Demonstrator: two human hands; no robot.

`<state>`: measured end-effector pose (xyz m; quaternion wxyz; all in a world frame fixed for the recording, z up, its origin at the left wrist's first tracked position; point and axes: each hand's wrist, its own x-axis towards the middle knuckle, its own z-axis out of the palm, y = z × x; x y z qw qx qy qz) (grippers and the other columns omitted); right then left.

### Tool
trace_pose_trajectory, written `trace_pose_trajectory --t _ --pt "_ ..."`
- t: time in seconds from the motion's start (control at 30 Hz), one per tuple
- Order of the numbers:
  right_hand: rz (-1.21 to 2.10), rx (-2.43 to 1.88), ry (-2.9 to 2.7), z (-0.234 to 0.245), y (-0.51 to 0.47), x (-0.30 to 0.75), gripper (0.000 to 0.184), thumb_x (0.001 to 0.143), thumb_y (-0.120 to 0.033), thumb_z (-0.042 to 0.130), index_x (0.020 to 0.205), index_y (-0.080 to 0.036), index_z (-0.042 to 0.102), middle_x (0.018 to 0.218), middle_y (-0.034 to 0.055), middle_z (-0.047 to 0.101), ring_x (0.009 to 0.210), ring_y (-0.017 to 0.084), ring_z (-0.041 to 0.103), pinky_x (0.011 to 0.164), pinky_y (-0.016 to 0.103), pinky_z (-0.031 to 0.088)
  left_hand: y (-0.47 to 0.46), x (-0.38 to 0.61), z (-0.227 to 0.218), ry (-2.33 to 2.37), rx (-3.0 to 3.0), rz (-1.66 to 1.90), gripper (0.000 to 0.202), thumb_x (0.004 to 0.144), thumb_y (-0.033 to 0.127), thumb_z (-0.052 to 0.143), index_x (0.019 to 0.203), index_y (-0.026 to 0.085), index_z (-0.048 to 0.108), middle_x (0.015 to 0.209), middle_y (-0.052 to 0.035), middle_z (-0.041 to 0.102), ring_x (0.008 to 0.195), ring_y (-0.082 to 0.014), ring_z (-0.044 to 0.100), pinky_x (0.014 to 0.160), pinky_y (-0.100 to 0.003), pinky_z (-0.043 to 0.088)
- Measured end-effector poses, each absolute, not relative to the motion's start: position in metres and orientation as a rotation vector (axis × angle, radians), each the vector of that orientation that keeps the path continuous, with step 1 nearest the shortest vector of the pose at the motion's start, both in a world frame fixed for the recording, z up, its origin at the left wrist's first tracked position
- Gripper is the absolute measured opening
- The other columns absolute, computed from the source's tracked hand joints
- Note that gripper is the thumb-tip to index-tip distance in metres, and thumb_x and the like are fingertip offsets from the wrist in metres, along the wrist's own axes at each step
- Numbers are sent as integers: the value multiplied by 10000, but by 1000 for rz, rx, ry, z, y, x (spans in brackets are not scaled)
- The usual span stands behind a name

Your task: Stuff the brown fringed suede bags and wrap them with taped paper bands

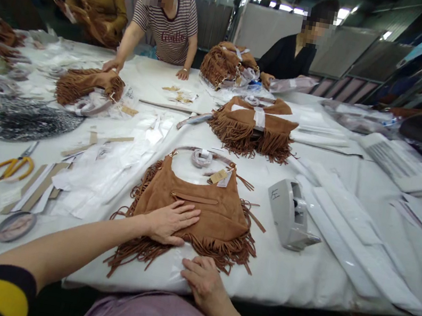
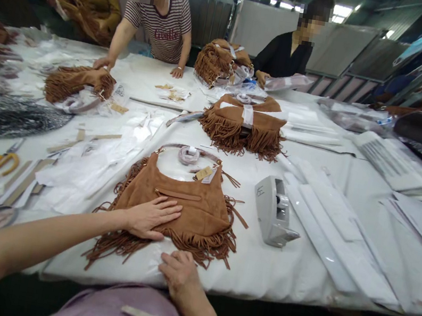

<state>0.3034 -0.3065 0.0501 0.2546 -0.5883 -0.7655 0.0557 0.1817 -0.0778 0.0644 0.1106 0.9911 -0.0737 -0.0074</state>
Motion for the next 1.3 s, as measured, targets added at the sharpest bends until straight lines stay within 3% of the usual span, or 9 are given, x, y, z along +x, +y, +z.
trace_pose_trajectory --t 0.13,0.37,0.5,0.67,0.77,0.9,1.03,1.17,1.3 --pt "136 -1506 -2075 57 -310 316 259 907 -106 374 974 -196 607 1044 48 693 902 184 571 761 360 436 -79 182 63 -205 2912 -6 782 864 551 436 1482 161 158 1542 -120 203 1416 -295 160 1119 -511 149" --pt "104 -1476 -2152 66 -322 318 263 878 -128 387 987 -222 606 973 55 702 830 186 600 716 363 456 -79 184 60 -226 2906 1 803 843 535 451 1481 143 158 1546 -126 183 1413 -313 159 1115 -536 152" --pt "171 -1530 -2093 91 -302 325 368 858 -105 355 1134 -219 571 957 76 690 842 196 616 766 381 482 -79 185 57 -235 2904 -15 800 840 542 425 1477 133 167 1550 -128 167 1413 -321 148 1118 -544 135" --pt "-19 -1823 -1930 106 -240 338 490 904 -213 407 1387 -141 367 1268 153 566 1170 246 513 977 457 415 -83 187 61 -170 2907 -9 786 828 531 433 1462 125 207 1524 -150 239 1399 -330 183 1121 -542 127" --pt "-36 -1950 -2109 91 -218 341 557 899 -373 481 1407 -179 363 1421 153 425 1305 289 374 1052 530 309 -86 186 65 -151 2888 4 744 830 496 447 1446 132 243 1478 -152 332 1385 -328 217 1123 -548 122" --pt "-4 -1998 -2182 72 -219 345 542 905 -379 494 1412 -236 367 1449 131 390 1329 277 340 1078 528 254 -86 186 68 -147 2874 25 732 827 463 460 1445 134 243 1465 -149 353 1384 -331 219 1121 -550 131" --pt "107 -1920 -2039 73 -207 359 436 928 -312 449 1348 -195 446 1268 127 568 1168 237 508 1006 445 384 -85 186 70 -154 2851 15 751 825 489 452 1442 111 252 1475 -160 335 1381 -338 222 1122 -553 134" --pt "93 -2184 -1697 82 -145 384 304 946 -261 387 1171 -168 569 1026 106 670 959 202 613 863 346 478 -83 186 76 -168 2828 -10 786 838 522 408 1469 105 192 1526 -149 234 1390 -344 205 1120 -566 138" --pt "70 -2375 -1618 85 -75 398 249 876 -343 532 929 -126 642 843 150 682 842 274 648 735 392 495 -82 185 80 -167 2878 41 770 859 551 345 1476 116 195 1536 -124 215 1402 -328 197 1114 -551 194"
